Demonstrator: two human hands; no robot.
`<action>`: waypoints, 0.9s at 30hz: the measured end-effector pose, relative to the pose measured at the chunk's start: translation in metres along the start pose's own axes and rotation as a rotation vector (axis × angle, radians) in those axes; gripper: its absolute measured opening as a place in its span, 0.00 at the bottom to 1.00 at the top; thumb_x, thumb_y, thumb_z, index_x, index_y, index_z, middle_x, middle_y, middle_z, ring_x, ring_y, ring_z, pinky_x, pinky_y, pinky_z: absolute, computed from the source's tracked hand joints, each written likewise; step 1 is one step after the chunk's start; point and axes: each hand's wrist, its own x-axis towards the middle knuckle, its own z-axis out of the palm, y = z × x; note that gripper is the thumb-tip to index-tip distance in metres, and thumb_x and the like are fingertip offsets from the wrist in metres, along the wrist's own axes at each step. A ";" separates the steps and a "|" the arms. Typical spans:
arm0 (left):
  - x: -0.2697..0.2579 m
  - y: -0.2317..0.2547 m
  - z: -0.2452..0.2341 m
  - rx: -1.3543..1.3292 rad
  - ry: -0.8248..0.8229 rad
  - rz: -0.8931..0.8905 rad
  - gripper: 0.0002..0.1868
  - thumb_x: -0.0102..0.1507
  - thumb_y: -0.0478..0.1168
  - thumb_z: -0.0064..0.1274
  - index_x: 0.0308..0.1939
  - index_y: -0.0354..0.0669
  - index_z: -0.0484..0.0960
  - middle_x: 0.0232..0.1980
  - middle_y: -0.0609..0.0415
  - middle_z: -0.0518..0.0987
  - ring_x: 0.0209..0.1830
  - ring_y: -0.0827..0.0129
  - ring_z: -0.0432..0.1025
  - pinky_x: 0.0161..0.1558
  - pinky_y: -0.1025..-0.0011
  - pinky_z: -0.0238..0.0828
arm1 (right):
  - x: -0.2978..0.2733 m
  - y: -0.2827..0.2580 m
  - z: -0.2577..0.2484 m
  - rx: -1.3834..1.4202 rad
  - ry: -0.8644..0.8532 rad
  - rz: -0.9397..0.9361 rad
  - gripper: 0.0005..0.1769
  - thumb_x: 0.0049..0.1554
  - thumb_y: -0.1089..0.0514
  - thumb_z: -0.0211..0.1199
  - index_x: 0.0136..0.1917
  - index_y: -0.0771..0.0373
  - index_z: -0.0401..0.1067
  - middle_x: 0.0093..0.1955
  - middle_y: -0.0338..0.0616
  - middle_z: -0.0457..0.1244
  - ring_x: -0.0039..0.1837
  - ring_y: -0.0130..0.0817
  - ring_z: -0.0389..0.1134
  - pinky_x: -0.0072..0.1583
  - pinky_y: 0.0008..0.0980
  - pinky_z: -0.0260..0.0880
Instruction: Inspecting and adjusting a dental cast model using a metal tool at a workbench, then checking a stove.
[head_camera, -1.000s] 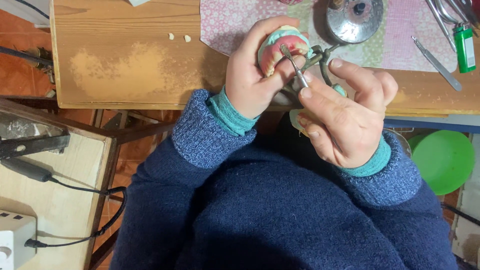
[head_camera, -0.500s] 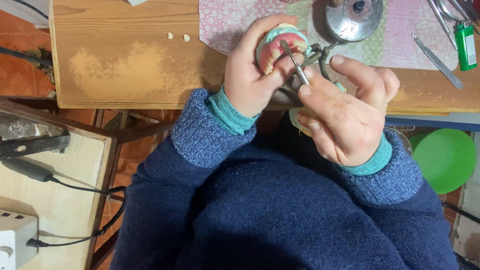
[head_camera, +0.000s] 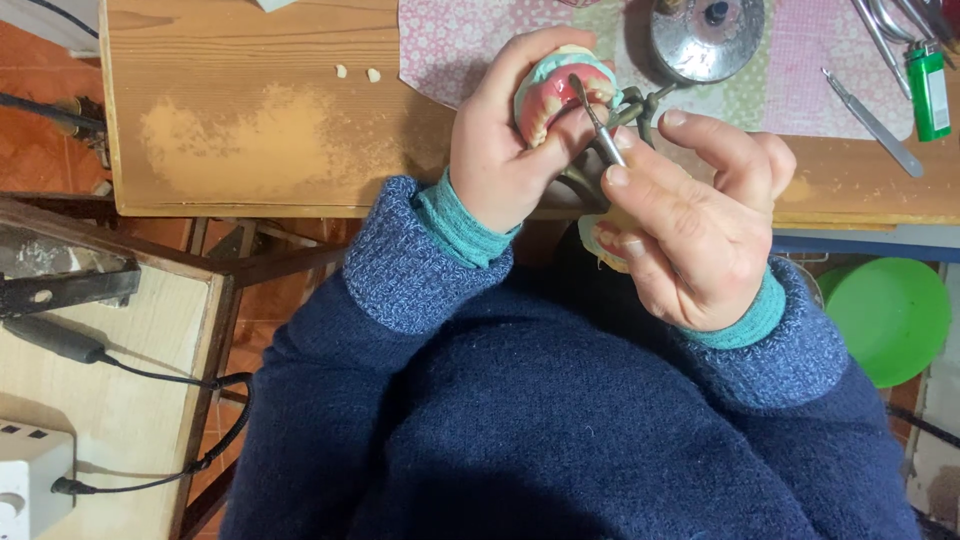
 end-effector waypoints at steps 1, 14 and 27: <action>0.000 0.000 0.000 0.006 0.004 0.002 0.20 0.72 0.31 0.62 0.66 0.39 0.72 0.57 0.54 0.80 0.58 0.75 0.76 0.64 0.76 0.75 | 0.001 -0.001 -0.001 -0.007 -0.006 -0.004 0.22 0.52 0.60 0.70 0.60 0.66 0.75 0.63 0.56 0.69 0.65 0.55 0.64 0.63 0.51 0.53; 0.000 0.002 0.000 0.003 0.004 -0.002 0.20 0.72 0.31 0.62 0.66 0.39 0.72 0.56 0.54 0.81 0.57 0.75 0.77 0.63 0.76 0.76 | 0.001 -0.001 -0.001 0.005 -0.014 0.013 0.21 0.53 0.59 0.66 0.60 0.67 0.76 0.63 0.56 0.69 0.64 0.55 0.64 0.63 0.50 0.54; 0.000 -0.001 0.000 0.013 -0.006 0.011 0.20 0.73 0.33 0.62 0.66 0.38 0.72 0.58 0.54 0.80 0.59 0.76 0.75 0.65 0.76 0.74 | 0.007 -0.006 -0.014 0.118 -0.001 0.085 0.18 0.56 0.62 0.64 0.59 0.68 0.74 0.63 0.56 0.69 0.66 0.57 0.64 0.68 0.50 0.55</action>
